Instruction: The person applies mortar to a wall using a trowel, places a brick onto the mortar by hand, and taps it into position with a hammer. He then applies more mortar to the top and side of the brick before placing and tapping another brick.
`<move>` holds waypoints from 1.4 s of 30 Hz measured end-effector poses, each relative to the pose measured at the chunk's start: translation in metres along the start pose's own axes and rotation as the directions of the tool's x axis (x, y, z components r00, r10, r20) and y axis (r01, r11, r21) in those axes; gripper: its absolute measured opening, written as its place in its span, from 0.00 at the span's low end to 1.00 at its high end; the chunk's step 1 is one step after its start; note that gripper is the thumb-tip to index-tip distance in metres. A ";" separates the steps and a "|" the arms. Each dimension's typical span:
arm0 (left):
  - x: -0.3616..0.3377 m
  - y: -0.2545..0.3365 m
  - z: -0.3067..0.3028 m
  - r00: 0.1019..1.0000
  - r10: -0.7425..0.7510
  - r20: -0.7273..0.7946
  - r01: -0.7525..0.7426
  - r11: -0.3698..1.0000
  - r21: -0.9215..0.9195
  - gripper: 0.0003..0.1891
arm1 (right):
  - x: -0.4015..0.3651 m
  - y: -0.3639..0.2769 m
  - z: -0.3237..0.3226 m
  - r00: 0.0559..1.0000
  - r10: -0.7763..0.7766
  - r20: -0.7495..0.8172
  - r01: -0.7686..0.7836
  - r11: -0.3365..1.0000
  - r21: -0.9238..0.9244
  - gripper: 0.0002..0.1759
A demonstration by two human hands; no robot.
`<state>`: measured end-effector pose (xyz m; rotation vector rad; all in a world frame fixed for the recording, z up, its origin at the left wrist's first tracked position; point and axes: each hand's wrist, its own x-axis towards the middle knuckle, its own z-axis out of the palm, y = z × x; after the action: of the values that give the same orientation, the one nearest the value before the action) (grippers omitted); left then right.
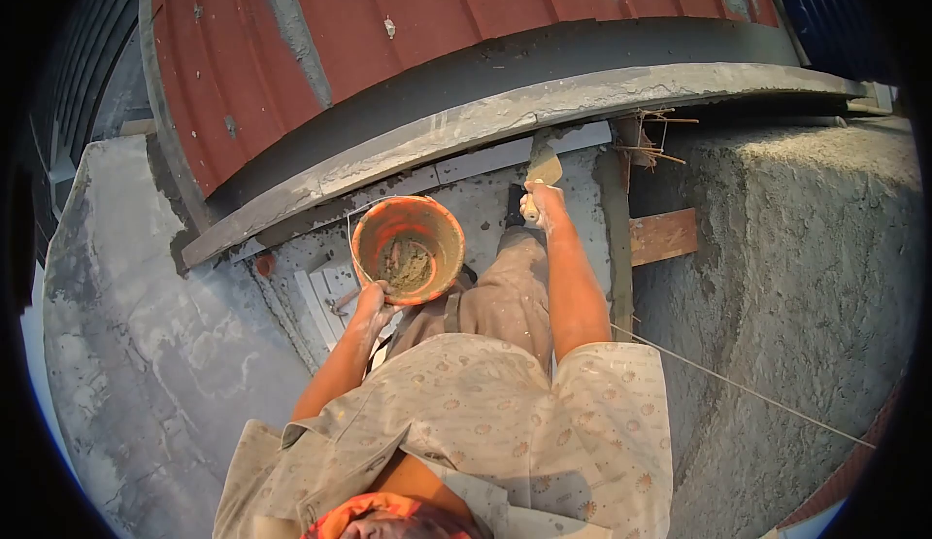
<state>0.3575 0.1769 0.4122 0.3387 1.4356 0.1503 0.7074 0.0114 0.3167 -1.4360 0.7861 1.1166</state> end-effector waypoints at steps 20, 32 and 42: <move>-0.083 0.128 0.061 0.661 0.487 0.571 -0.738 0.556 0.381 0.48 | -0.299 -0.008 0.096 0.437 -0.212 0.874 0.623 -0.630 -0.464 0.14; -0.117 0.131 0.051 0.588 0.648 0.485 -0.803 0.541 0.250 0.35 | -0.329 -0.025 0.123 0.428 -0.311 0.848 0.409 -0.771 -0.489 0.26; -0.130 0.133 0.068 0.576 0.683 0.448 -0.813 0.425 0.397 0.35 | -0.307 -0.024 0.120 0.391 -0.390 0.834 0.424 -0.728 -0.539 0.24</move>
<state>0.4203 0.2532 0.5838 1.4930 0.9629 0.4073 0.6017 0.0978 0.6178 -2.5283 -1.7797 0.3936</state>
